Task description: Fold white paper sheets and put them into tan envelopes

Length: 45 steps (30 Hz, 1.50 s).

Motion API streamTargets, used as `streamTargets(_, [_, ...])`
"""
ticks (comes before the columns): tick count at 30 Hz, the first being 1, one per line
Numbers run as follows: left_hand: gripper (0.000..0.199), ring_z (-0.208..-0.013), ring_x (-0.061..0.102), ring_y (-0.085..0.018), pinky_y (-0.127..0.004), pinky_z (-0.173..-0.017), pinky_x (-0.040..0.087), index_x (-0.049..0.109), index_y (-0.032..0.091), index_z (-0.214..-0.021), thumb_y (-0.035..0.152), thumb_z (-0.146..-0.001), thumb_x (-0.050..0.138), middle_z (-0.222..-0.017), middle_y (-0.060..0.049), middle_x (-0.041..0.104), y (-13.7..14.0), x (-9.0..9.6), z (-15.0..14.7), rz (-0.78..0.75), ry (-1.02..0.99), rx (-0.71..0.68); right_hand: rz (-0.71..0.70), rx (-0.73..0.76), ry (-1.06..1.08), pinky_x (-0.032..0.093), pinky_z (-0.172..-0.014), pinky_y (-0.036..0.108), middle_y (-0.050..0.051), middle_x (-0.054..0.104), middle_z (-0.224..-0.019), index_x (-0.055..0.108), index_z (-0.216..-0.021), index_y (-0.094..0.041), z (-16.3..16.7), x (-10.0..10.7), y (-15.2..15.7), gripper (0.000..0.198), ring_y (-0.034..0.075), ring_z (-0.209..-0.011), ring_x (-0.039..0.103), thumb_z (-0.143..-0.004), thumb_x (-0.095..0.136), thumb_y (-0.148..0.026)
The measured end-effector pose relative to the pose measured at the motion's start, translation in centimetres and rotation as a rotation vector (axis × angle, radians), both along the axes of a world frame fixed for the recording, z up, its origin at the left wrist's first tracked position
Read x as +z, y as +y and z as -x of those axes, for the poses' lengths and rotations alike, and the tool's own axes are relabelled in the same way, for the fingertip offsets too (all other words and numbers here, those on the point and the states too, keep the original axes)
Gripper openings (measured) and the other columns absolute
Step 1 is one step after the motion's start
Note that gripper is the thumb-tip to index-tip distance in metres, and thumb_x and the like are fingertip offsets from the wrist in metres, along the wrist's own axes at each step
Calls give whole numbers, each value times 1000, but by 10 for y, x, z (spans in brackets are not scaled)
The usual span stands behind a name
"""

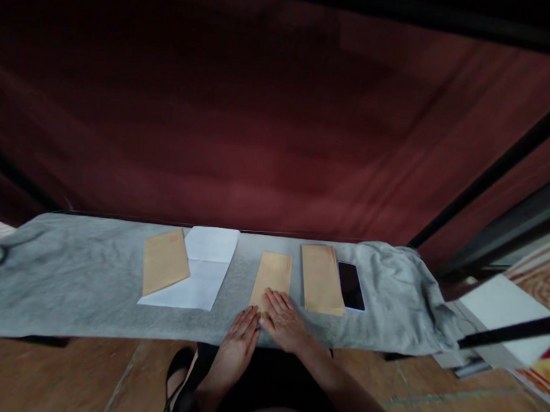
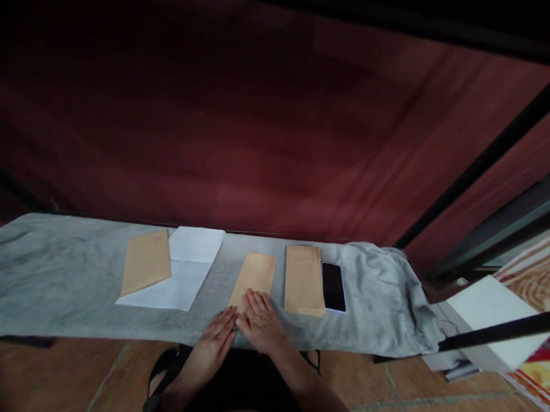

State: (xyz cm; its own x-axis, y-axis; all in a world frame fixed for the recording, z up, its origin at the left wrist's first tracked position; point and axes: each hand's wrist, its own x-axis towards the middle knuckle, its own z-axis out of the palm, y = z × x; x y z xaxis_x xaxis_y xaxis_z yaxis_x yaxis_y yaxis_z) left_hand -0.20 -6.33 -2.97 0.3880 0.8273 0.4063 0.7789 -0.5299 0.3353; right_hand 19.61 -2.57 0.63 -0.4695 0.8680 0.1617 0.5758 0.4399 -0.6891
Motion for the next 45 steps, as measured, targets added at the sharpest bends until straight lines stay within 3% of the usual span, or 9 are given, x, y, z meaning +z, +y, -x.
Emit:
streamTargets(7, [41,-125,60,-25,-43,-106,49,61,18,-129,27,-94,42,-136,-13,63,17,15,-13,180,-257,218,4,49,-30,13,-126,48,8,23,-162,27,-156,-22,-10,3,-43,66,25,-150,23,-98,51,-42])
streamTargets(12, [38,-99,70,-28,-42,-90,55,67,17,-113,33,-85,50,-103,-12,74,44,35,-16,349,-398,338,2,63,-53,14,-125,48,8,22,-162,24,-157,-22,-15,2,-57,69,26,-150,23,-97,53,-38])
streamTargets(17, [32,-71,69,-25,-34,-69,54,69,20,-96,40,-72,62,-71,-3,71,59,46,-12,600,-554,356,-8,61,-65,18,-125,45,5,27,-162,28,-156,-26,-21,1,-63,64,24,-149,27,-97,53,-35])
streamTargets(22, [22,-70,67,-23,-31,-67,50,64,21,-72,40,-62,63,-68,-2,70,64,48,-7,785,-644,355,-63,52,-80,23,-124,43,6,37,-159,38,-151,-23,-26,3,-62,54,22,-146,33,-100,49,-34])
streamTargets(27, [39,-66,61,-17,-26,-56,43,63,21,-79,51,-57,73,-76,0,69,60,66,-12,856,-902,372,-162,-113,16,39,-116,37,5,54,-146,50,-139,-25,-38,4,-66,46,19,-135,48,-95,46,-14])
streamTargets(33, [42,-64,57,-13,-22,-56,40,63,19,-79,50,-55,79,-73,2,65,68,89,-61,922,-1039,283,-191,-466,330,51,-97,32,7,64,-114,59,-114,-24,-64,4,-70,35,18,-109,62,-92,39,-6])
streamTargets(36, [35,-66,59,-13,-22,-57,41,63,18,-78,42,-57,77,-75,0,66,78,88,-99,952,-1074,180,-173,-480,413,51,-92,29,4,65,-103,60,-105,-25,-71,5,-71,32,17,-102,64,-91,38,-6])
streamTargets(40, [30,-66,61,-15,-23,-56,45,62,18,-73,40,-57,74,-72,-1,66,91,76,-142,935,-1097,156,-158,-477,446,50,-90,26,3,66,-100,61,-101,-25,-69,4,-77,31,16,-98,65,-90,40,-5])
streamTargets(45, [30,-64,60,-14,-23,-54,48,56,20,-69,42,-56,72,-69,1,61,96,54,-165,914,-1068,201,-119,-461,402,49,-82,22,0,68,-95,63,-100,-26,-66,-3,-89,31,14,-90,66,-89,43,-5])
